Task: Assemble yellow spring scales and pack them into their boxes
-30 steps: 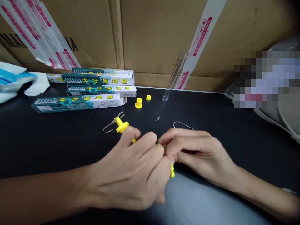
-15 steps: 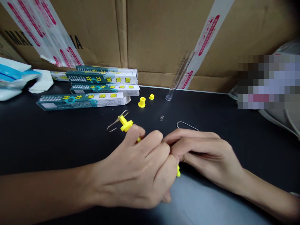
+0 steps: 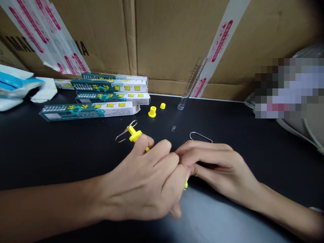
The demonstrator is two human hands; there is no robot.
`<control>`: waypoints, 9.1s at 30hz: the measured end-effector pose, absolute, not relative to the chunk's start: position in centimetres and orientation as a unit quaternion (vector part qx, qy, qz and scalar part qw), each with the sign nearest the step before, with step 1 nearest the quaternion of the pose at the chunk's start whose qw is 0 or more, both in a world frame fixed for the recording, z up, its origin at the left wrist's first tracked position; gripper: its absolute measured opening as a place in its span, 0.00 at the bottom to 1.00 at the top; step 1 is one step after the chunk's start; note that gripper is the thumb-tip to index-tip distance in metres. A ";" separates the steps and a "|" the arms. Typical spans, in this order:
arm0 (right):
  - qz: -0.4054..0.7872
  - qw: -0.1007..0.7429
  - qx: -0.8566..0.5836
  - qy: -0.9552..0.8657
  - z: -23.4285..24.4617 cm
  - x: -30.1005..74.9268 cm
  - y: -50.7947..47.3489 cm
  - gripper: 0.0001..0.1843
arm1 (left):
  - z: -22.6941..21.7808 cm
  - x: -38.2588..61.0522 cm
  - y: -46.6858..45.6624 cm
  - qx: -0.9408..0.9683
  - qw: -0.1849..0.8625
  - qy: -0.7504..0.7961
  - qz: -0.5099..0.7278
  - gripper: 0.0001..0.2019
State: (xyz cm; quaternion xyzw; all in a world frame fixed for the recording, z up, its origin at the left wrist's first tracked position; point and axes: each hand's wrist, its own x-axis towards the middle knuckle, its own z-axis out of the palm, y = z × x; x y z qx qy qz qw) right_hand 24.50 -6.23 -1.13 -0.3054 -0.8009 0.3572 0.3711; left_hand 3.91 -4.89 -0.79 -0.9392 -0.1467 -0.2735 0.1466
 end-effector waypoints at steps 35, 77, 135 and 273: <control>0.227 0.448 -0.346 -0.793 -0.6 24.3 -7.9 0.12 | -0.3 3.0 -3.8 -0.927 -0.148 -0.238 -0.250 0.08; 0.263 0.381 -0.485 -0.742 -1.4 23.8 -7.5 0.04 | -1.3 3.6 -4.2 -0.936 -0.054 -0.282 -0.203 0.11; 0.248 0.390 -0.484 -0.743 -1.7 24.0 -7.4 0.12 | -0.9 3.7 -4.4 -0.928 0.005 -0.307 -0.210 0.18; 0.130 0.411 -0.474 -0.768 -1.4 24.1 -5.7 0.06 | -0.3 3.2 -0.6 -0.660 -0.623 -0.313 -0.280 0.24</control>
